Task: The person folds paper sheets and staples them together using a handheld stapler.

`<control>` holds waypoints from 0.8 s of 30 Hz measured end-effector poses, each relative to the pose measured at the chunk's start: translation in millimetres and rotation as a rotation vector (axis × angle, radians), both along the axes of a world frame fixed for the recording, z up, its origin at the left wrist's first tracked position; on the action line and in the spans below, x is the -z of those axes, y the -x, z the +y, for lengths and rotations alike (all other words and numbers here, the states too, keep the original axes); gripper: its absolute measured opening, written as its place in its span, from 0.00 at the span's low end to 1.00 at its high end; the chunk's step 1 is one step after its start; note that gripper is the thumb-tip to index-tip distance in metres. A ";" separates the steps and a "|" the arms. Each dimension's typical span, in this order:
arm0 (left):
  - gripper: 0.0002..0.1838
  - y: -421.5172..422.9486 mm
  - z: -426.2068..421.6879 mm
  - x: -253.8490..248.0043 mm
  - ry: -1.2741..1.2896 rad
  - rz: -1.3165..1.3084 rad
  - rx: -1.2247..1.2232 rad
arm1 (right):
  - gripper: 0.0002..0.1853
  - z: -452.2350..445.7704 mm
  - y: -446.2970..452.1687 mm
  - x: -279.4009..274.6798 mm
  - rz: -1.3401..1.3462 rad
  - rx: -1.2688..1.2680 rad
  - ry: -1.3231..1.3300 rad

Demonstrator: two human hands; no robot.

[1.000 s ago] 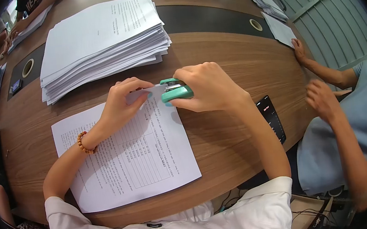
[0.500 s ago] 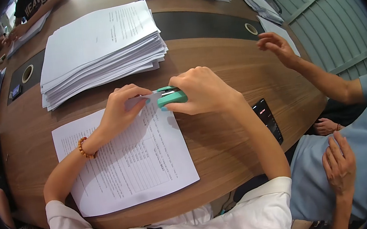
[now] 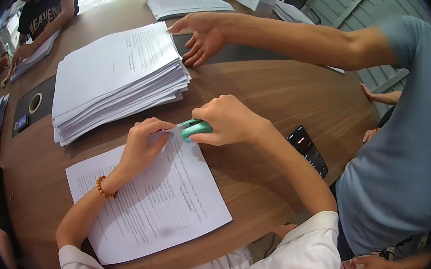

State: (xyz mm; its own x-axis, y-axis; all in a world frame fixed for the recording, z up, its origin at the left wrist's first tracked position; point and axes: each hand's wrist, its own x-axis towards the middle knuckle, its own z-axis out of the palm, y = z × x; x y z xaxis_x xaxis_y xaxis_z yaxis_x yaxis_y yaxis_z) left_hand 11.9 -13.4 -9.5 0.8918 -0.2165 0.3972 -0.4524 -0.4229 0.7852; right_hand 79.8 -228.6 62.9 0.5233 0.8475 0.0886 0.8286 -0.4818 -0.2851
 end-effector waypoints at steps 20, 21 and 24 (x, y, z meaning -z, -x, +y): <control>0.12 -6.8 3.5 17.4 0.064 -0.016 0.022 | 0.17 -55.4 -7.0 41.4 0.872 0.361 -0.583; 0.13 -9.4 2.3 19.2 0.059 -0.071 0.019 | 0.15 -54.1 -3.3 50.6 0.862 0.376 -0.647; 0.14 -8.9 3.7 19.3 -0.010 -0.113 0.019 | 0.12 -52.1 -0.7 60.9 0.782 0.367 -0.767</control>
